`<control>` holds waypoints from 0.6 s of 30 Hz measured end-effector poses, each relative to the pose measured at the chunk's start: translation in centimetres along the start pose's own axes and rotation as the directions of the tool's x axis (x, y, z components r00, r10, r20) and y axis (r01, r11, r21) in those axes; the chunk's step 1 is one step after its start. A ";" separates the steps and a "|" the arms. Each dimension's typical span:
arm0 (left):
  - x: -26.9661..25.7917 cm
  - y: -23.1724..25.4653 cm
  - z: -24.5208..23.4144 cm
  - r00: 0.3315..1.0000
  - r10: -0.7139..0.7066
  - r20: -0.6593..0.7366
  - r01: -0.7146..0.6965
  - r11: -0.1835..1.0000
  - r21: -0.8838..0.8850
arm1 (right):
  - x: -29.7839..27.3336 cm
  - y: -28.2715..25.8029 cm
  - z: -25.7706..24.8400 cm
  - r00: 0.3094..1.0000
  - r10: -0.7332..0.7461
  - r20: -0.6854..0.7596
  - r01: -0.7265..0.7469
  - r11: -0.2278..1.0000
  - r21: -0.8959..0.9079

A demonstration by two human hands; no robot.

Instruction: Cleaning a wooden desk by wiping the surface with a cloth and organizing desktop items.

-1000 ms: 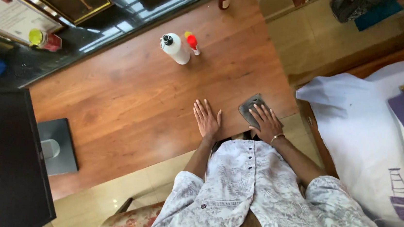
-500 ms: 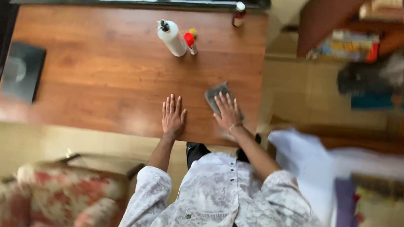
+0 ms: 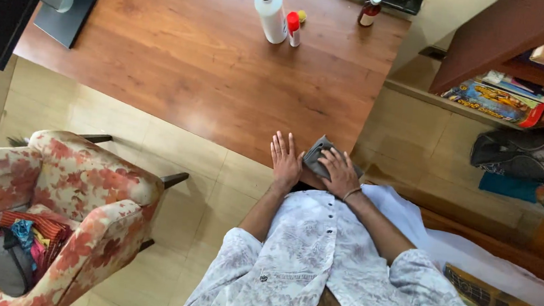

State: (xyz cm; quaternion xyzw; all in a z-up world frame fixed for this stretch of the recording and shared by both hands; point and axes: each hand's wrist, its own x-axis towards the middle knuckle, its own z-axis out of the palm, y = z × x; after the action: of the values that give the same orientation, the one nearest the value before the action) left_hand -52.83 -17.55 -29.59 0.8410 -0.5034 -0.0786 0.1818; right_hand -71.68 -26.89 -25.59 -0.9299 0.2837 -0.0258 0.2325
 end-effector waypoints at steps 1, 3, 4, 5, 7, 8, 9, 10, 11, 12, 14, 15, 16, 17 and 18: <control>0.0 0.0 -0.2 1.000 -0.003 0.010 0.003 1.000 0.002 | 0.5 0.7 0.3 1.000 -0.001 -0.031 0.000 1.000 -0.010; 1.0 -0.2 -0.8 1.000 0.002 0.013 -0.002 1.000 0.002 | 2.9 2.2 0.3 0.997 -0.001 -0.072 -0.001 1.000 -0.028; 0.8 0.1 -1.2 1.000 -0.001 0.012 0.002 0.999 -0.041 | 3.7 2.8 0.0 0.993 0.048 -0.106 -0.050 0.999 -0.016; 0.8 0.4 -1.6 1.000 -0.005 0.012 0.006 0.997 -0.083 | 4.5 3.4 -0.3 0.985 0.097 -0.139 -0.098 0.995 -0.004; 0.6 0.6 -2.2 1.000 -0.018 -0.001 0.018 0.995 -0.096 | 5.9 3.5 -1.5 0.971 0.191 -0.143 -0.194 0.981 -0.005; 1.0 0.5 -2.6 0.999 -0.027 -0.028 0.024 0.994 -0.105 | 7.2 3.7 -2.1 0.948 0.275 -0.161 -0.279 0.960 -0.006; 1.0 0.3 -2.6 0.999 -0.034 -0.030 0.031 0.994 -0.105 | 7.9 4.1 -1.7 0.950 0.269 -0.157 -0.273 0.962 -0.008; 1.1 0.1 -2.5 0.998 -0.048 -0.043 0.042 0.992 -0.117 | 8.6 4.6 -1.3 0.947 0.273 -0.169 -0.285 0.957 -0.055; 1.1 0.0 -2.4 0.997 -0.061 -0.056 0.054 0.990 -0.129 | 9.3 5.2 -1.0 0.944 0.275 -0.181 -0.296 0.950 -0.101; 1.4 -0.1 -2.3 0.996 -0.070 -0.054 0.062 0.990 -0.130 | 9.9 5.4 -0.9 0.947 0.272 -0.174 -0.292 0.951 -0.102; 1.8 -0.1 -1.9 0.988 -0.140 -0.067 0.126 0.974 -0.189 | 10.9 5.9 -0.9 0.964 0.169 -0.205 -0.201 0.968 -0.149; 2.3 -0.2 -2.1 0.987 -0.150 -0.061 0.136 0.972 -0.190 | 11.4 6.2 -1.1 0.967 0.167 -0.194 -0.197 0.969 -0.149; 3.4 -0.2 -2.2 0.965 -0.236 -0.115 0.214 0.961 -0.172 | 12.4 6.7 -1.5 0.969 0.144 -0.199 -0.170 0.978 -0.123; 4.4 -0.3 -2.3 0.933 -0.317 -0.171 0.292 0.943 -0.158 | 13.5 7.3 -1.8 0.971 0.121 -0.205 -0.143 0.985 -0.096; 5.9 -0.9 -2.1 0.923 -0.337 -0.186 0.310 0.937 -0.160 | 14.6 7.5 -2.1 0.975 0.095 -0.199 -0.117 0.988 -0.100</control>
State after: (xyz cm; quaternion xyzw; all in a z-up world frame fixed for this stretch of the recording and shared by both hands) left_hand -48.63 -21.83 -27.67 0.9027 -0.3294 -0.0504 0.2721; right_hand -63.67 -41.10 -28.29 -0.9180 0.3553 -0.0878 0.1526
